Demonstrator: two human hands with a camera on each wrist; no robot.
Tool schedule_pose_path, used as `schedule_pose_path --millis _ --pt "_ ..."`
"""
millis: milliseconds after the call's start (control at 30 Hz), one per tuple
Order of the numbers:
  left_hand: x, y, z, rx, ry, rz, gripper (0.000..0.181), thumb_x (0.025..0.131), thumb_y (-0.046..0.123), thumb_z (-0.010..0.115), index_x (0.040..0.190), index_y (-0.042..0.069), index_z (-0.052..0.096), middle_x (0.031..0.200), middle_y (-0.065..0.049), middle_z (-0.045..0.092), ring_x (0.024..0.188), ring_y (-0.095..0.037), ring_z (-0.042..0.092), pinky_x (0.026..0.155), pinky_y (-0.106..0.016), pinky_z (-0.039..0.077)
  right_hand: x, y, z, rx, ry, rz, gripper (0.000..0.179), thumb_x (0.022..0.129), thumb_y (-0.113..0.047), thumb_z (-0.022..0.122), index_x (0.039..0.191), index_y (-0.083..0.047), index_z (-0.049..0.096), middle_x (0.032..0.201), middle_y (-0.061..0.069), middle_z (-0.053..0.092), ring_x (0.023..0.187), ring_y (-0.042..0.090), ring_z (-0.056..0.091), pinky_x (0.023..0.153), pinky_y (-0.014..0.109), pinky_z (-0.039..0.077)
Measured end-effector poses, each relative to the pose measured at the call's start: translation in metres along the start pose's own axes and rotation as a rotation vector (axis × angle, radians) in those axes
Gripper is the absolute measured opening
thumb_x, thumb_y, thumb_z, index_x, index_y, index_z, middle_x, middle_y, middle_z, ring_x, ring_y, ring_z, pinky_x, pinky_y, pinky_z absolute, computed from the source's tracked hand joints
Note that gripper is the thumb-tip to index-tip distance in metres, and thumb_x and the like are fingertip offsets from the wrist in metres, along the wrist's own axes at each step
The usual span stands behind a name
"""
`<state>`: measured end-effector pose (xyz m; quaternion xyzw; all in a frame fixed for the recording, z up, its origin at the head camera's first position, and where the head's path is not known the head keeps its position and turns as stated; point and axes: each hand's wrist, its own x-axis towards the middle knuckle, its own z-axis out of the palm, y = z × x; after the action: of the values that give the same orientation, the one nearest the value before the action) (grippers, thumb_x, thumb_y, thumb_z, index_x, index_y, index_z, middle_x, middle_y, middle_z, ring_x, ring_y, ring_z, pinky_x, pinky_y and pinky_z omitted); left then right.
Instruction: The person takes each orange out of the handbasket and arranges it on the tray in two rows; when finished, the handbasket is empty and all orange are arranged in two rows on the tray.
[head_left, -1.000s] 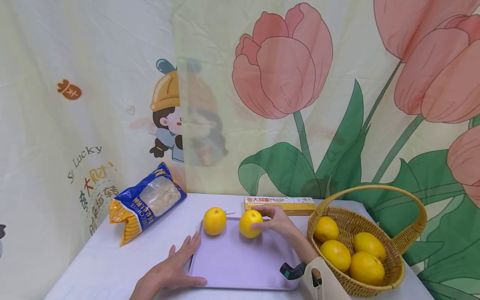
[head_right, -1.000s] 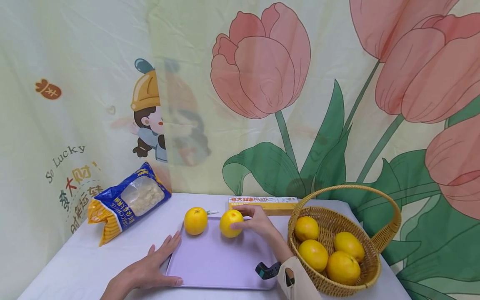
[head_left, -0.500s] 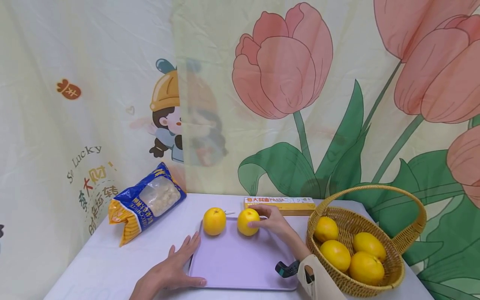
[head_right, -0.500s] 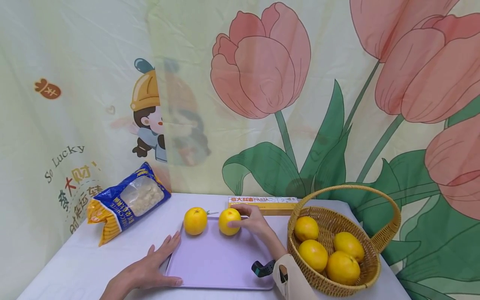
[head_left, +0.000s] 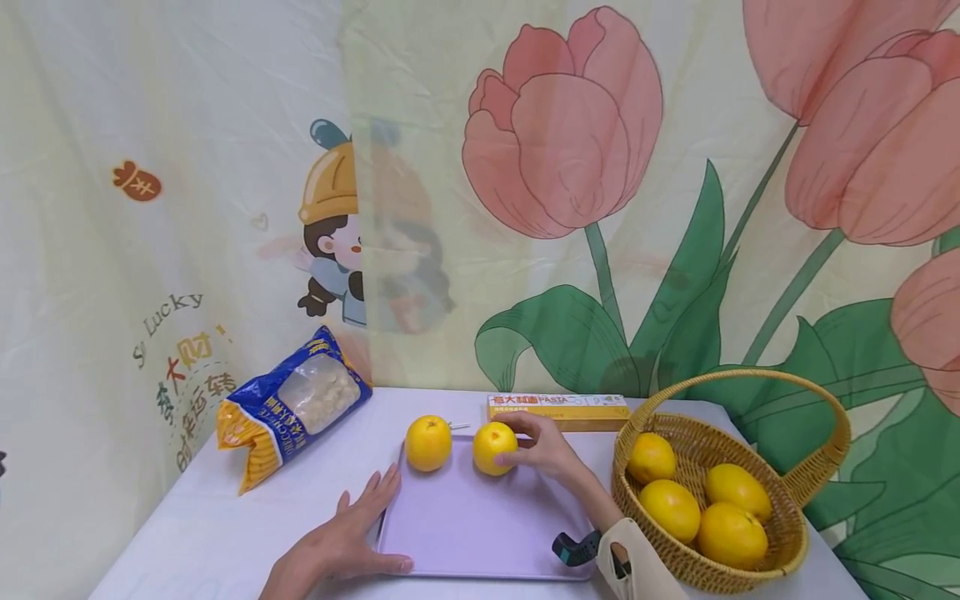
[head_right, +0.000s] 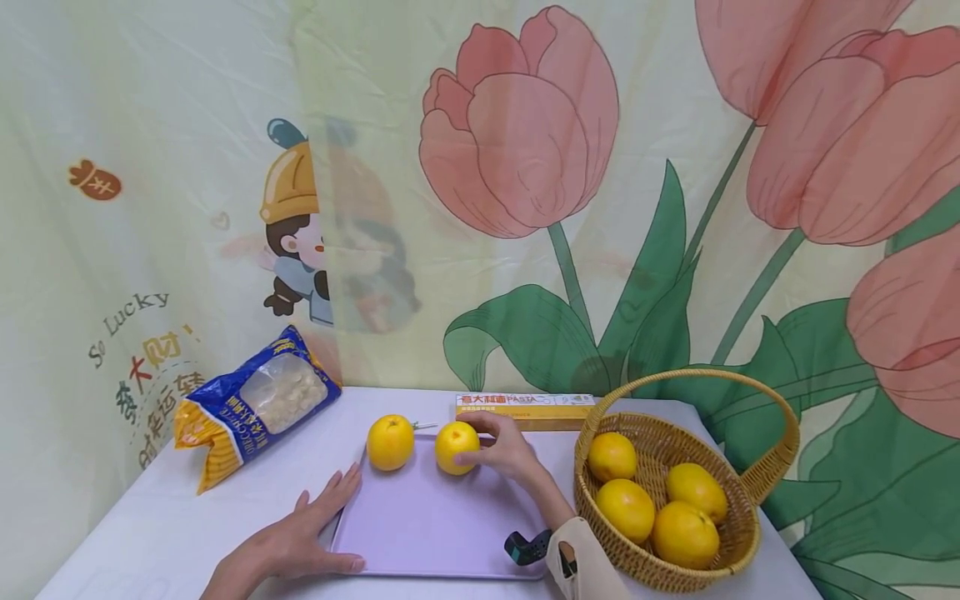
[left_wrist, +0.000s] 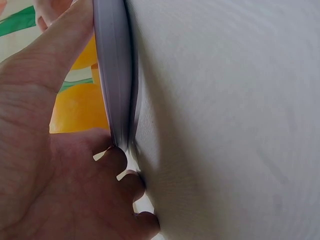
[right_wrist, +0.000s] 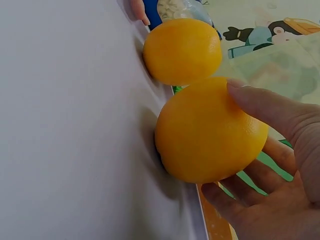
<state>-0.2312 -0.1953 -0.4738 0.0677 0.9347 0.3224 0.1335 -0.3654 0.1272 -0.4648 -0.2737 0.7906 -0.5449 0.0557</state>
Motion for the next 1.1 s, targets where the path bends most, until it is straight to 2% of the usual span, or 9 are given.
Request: schedule_pose_path --millis 200,467,700,900,1100 --pt "0.001 0.001 0.002 -0.006 -0.008 -0.026 0.132 0.072 0.049 0.099 0.173 0.011 0.023 0.177 -0.023 0.018 0.164 -0.049 0.013 0.129 -0.072 -0.001 -0.002 0.002 0.0 -0.019 0.0 0.004 0.059 0.087 -0.005 0.09 0.141 0.003 0.067 0.14 0.02 0.069 0.13 0.042 0.065 0.113 0.056 0.054" --pt "0.001 0.002 0.004 -0.011 -0.002 -0.022 0.132 0.072 0.048 0.099 0.173 0.011 0.023 0.177 -0.024 0.018 0.164 -0.049 0.013 0.129 -0.072 -0.001 -0.004 0.004 -0.001 -0.014 -0.005 -0.004 0.063 0.086 -0.005 0.09 0.143 0.004 0.064 0.143 0.021 0.068 0.133 0.042 0.063 0.114 0.054 0.053" --pt "0.002 0.003 0.004 -0.026 -0.008 -0.047 0.133 0.071 0.048 0.1 0.173 0.013 0.023 0.177 -0.025 0.017 0.163 -0.05 0.011 0.128 -0.073 0.0 -0.01 -0.001 -0.007 0.0 0.031 -0.023 0.074 0.085 -0.004 0.091 0.148 0.01 0.055 0.149 0.032 0.059 0.137 0.049 0.059 0.117 0.058 0.049" --pt "0.001 0.003 0.004 -0.024 -0.01 -0.045 0.132 0.071 0.048 0.1 0.173 0.012 0.024 0.177 -0.025 0.017 0.163 -0.051 0.012 0.128 -0.073 -0.001 -0.033 -0.021 -0.015 0.05 0.112 -0.006 0.08 0.087 -0.003 0.09 0.155 0.007 0.05 0.155 0.031 0.055 0.145 0.047 0.054 0.121 0.057 0.043" --pt "-0.001 0.002 0.0 -0.031 -0.001 -0.018 0.132 0.071 0.048 0.1 0.172 0.01 0.025 0.177 -0.024 0.017 0.163 -0.05 0.012 0.128 -0.072 -0.001 -0.063 -0.042 -0.023 0.032 0.079 -0.062 0.075 0.089 -0.006 0.088 0.154 0.003 0.051 0.151 0.031 0.058 0.142 0.047 0.056 0.117 0.046 0.049"
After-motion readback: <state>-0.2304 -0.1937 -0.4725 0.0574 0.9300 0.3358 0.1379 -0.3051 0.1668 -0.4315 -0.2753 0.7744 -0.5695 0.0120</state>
